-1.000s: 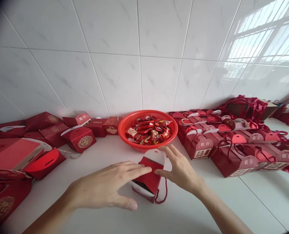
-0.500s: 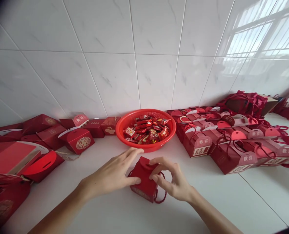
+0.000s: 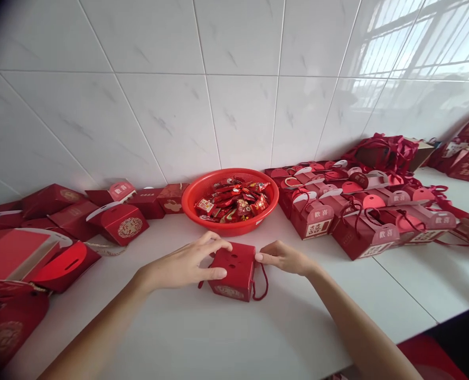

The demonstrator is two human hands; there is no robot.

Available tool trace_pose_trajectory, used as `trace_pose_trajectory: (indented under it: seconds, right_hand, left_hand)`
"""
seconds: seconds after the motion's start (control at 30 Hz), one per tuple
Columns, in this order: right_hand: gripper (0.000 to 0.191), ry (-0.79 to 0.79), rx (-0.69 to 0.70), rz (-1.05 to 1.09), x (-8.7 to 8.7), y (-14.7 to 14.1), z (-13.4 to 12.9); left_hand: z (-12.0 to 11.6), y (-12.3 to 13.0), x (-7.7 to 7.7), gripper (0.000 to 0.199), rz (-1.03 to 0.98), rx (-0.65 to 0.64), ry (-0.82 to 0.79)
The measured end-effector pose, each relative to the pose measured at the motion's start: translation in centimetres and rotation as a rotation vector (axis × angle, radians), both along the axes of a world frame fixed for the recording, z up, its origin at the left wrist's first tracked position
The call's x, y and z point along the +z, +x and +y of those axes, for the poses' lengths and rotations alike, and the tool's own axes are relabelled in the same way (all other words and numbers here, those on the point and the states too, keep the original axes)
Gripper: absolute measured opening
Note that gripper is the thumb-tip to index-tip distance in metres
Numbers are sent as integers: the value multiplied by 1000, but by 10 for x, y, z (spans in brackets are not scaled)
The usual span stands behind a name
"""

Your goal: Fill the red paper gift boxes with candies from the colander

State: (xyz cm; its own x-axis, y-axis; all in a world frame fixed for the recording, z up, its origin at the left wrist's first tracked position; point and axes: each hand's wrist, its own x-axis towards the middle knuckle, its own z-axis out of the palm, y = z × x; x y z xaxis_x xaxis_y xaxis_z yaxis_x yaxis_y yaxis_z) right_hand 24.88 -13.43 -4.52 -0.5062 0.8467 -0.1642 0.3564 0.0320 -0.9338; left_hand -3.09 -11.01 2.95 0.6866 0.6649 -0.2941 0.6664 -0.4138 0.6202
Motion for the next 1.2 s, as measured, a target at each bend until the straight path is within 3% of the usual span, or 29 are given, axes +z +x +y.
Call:
trace_pose_trajectory:
  seconds: [0.17,0.33,0.5,0.6,0.7,0.87,1.03,1.2]
  right_hand:
    - [39,-204,95,248,10,2,-3]
    - [28,-68,-39,490,38,-2,-7]
    - [25,62,-127,434,67,-17,-12]
    - [33,134,-194,325,80,-28,-18]
    - [38,234,-235,172,89,-41,-26]
    - [38,402,-334,54,85,-68,-38]
    - [17,477,-479,147,67,-90,-43]
    - [12,532,-678,277,64,-81,-58]
  left_hand:
    - [5,3,-7,44,-78,-28,9]
    - [3,7,-13,46,-113,-27,66]
    - [-6,8,-6,46,-302,129,83]
    - [-16,5,8,52,-599,151,-106]
    - [-27,2,24,55,-842,67,-254]
    - [-41,7,30,66,-943,-2,-253]
    - [-53,16,21,70,-984,-62,-185]
    - [-66,15,22,62,-960,-107,-140]
